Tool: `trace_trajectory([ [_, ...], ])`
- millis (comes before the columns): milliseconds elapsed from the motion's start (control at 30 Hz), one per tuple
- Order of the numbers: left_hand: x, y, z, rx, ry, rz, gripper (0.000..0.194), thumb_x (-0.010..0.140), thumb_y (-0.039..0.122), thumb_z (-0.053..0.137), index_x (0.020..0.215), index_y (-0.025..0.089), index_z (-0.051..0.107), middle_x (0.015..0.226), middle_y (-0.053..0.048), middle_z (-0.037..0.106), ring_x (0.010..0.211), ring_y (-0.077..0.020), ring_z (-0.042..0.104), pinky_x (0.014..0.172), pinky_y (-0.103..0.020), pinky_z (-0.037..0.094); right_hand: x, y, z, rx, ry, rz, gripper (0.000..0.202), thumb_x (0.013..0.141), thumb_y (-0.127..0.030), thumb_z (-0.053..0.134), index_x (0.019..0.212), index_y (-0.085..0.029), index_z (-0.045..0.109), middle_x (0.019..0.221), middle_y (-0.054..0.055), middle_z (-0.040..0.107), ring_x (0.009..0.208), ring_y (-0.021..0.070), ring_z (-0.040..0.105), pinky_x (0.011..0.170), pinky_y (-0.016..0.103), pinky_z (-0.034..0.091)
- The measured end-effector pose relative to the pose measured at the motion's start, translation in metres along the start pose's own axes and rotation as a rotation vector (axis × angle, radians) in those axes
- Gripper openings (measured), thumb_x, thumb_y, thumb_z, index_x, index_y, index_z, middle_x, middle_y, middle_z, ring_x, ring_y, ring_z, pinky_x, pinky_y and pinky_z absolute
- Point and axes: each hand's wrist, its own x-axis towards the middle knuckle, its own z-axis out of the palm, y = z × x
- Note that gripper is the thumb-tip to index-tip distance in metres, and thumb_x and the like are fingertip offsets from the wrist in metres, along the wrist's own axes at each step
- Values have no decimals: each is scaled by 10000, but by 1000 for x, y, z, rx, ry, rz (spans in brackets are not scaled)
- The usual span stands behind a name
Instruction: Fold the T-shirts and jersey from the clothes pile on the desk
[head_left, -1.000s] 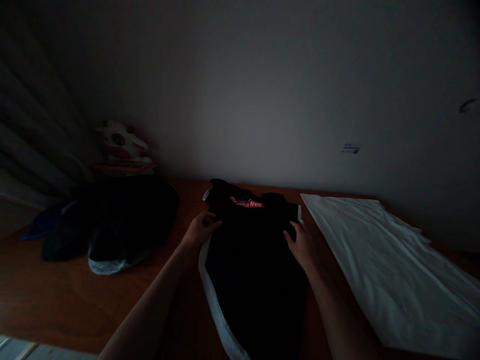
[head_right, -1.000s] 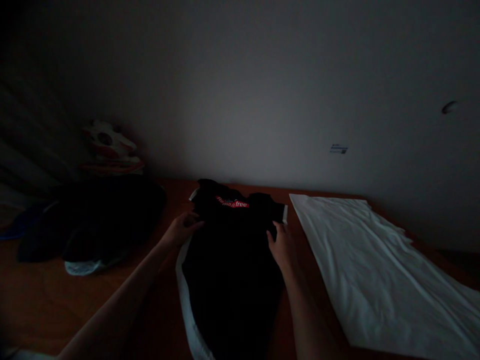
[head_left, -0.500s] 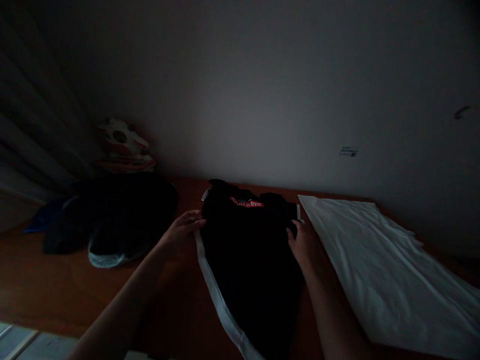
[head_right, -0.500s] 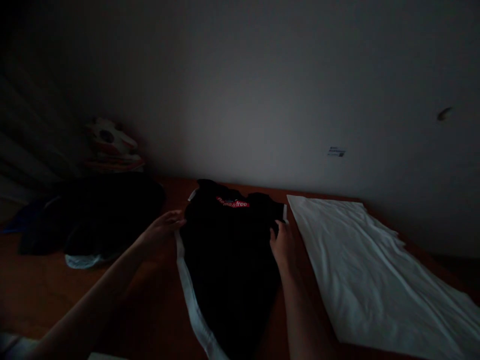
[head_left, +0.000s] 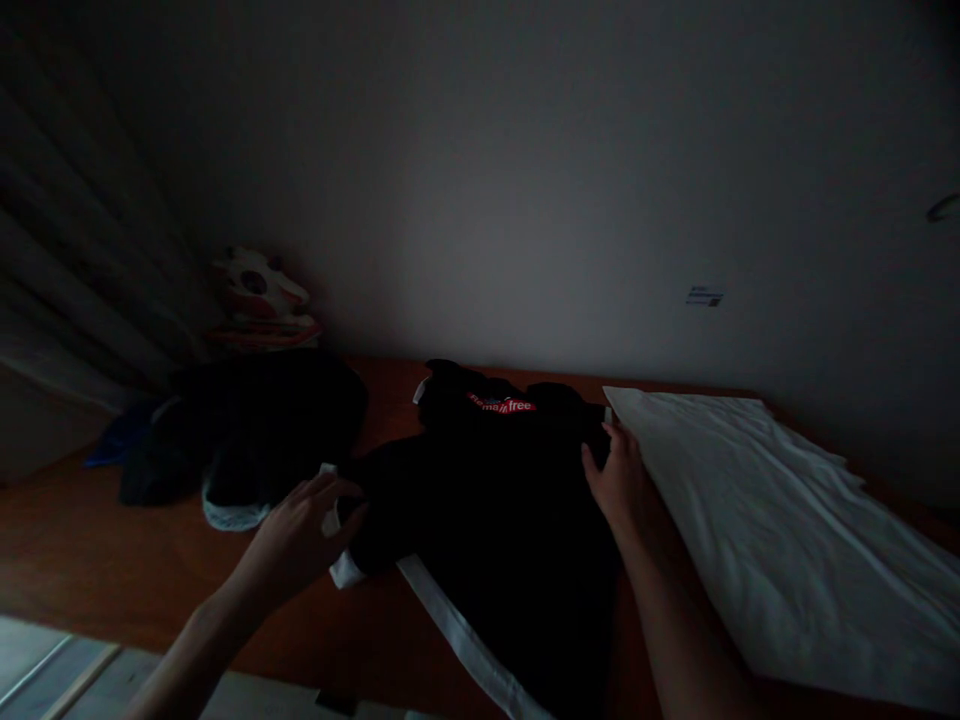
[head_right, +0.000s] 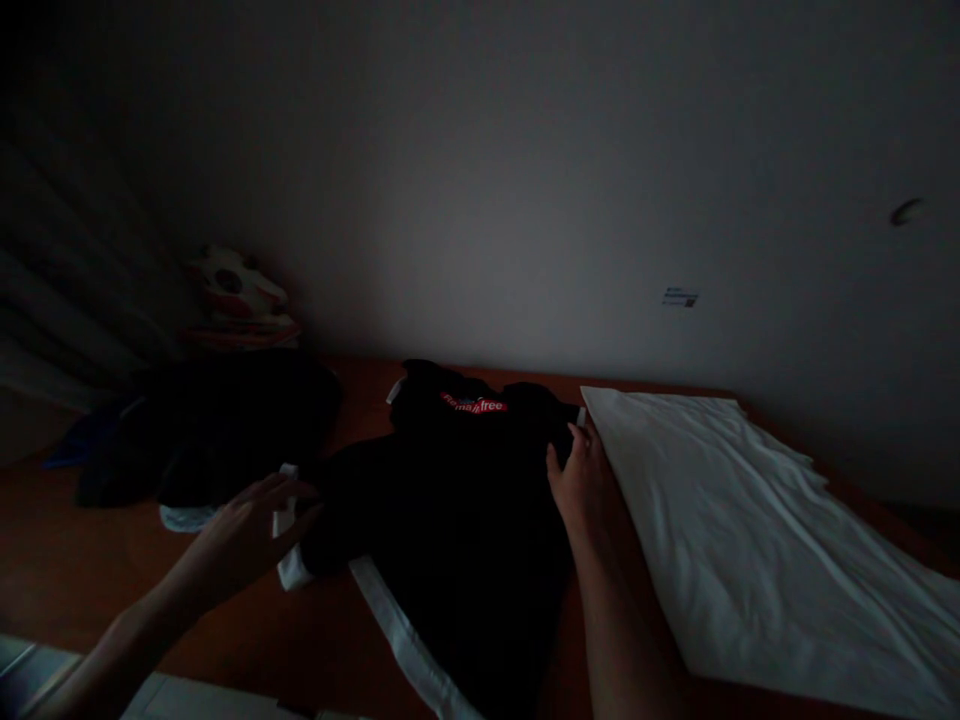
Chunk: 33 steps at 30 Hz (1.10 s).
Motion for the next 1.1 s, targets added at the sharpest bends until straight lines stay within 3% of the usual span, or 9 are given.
trace_trajectory([
  [100,28,14,6,45,30,100,490,879,605,593,1195,242,682,1306,-105,670,1193,-313,624,1041,-480,487,-2,-20,-19,-61,-20,-72,320,935,-382,513,1137,-171,643,1309,192,580,1239,326,533,1026,507,442],
  [233,47,4,13,21,-185,197,541,941,603,505,1330,245,621,1482,-105,561,1327,-309,546,1107,-508,444,-19,-54,-63,100,-449,-166,306,991,-426,469,868,-228,667,906,74,665,906,233,653,881,385,510],
  [333,50,-23,12,-4,-255,225,460,1004,430,377,1339,218,612,1438,-98,605,1321,-264,562,1143,-472,417,-40,-72,-102,213,-778,-177,298,940,-523,591,1025,-251,681,1061,53,673,998,212,662,910,340,517],
  [433,51,-43,12,44,-309,291,533,901,326,502,1419,204,546,1451,-105,595,1333,-280,552,1149,-471,409,-57,-79,-125,171,-974,-179,607,767,-519,807,1287,-276,611,1248,65,634,1115,243,645,948,355,521],
  [600,53,-35,15,88,-303,276,444,905,280,512,1328,199,622,1318,-124,686,1194,-272,653,1066,-424,481,-56,-74,-124,41,-1026,-272,186,934,-206,609,1107,-239,668,1048,41,696,962,203,681,872,339,532],
  [700,50,-24,6,101,-367,255,319,915,227,478,1144,216,700,1143,-89,754,1048,-237,711,949,-348,527,-40,-57,-129,-77,-894,-367,167,930,-146,540,984,-233,672,987,47,690,946,232,673,859,388,527],
  [833,45,-11,-9,45,-351,192,290,967,398,481,890,227,701,878,-51,740,808,-204,709,791,-311,533,-19,-27,-150,-96,-735,-340,147,890,-179,553,980,-239,652,1052,70,655,981,239,658,903,416,521],
  [967,47,-1,-1,-78,-275,265,325,957,470,509,1078,240,705,1125,-83,732,1059,-240,687,968,-367,512,-12,-9,-159,84,-955,-208,195,882,-399,646,1023,-266,674,1232,65,651,1087,230,659,980,385,513],
  [1100,56,-1,17,-149,-383,317,563,873,511,630,1372,252,589,1414,-118,617,1261,-287,611,1069,-418,478,-11,-3,-149,144,-986,-74,439,813,-382,715,1233,-274,649,1252,74,680,1099,244,677,965,374,529],
])
